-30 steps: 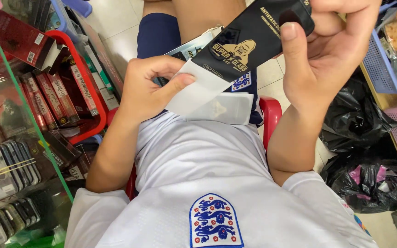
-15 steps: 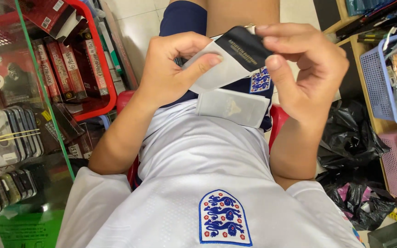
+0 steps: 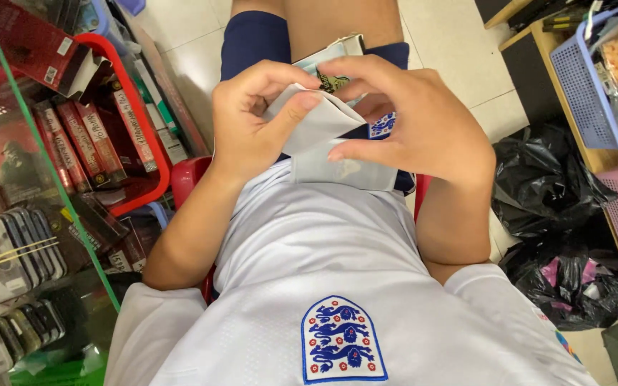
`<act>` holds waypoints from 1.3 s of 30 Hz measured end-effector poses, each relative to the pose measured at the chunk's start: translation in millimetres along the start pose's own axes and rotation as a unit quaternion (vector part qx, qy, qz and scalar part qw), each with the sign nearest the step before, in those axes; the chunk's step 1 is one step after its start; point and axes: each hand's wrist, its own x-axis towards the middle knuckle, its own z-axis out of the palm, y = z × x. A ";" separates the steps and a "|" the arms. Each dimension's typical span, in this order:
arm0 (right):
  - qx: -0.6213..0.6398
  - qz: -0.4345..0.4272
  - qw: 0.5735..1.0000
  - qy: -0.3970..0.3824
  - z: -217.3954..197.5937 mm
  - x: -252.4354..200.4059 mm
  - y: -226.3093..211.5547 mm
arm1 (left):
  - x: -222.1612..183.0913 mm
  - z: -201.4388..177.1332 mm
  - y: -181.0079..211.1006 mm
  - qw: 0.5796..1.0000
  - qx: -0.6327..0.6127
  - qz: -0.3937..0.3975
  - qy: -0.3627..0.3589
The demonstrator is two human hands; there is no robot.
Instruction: The recorder unboxes a screen protector package while sitting at a mobile repair station.
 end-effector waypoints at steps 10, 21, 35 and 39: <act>-0.124 -0.028 0.985 0.114 -39.7 -45.1 51.2 | 12.1 18.0 -17.2 0.967 0.250 0.055 0.000; -0.075 -0.042 0.964 0.251 -34.5 -57.1 65.2 | 17.8 10.3 -28.3 0.877 0.466 0.097 -0.067; -0.106 -0.079 0.959 0.251 -18.8 -44.5 32.5 | 19.1 -16.2 -19.1 0.902 0.388 0.189 0.020; -0.121 -0.056 0.968 0.215 -21.4 -47.3 20.2 | 18.9 -17.9 -19.5 0.903 0.388 0.186 0.016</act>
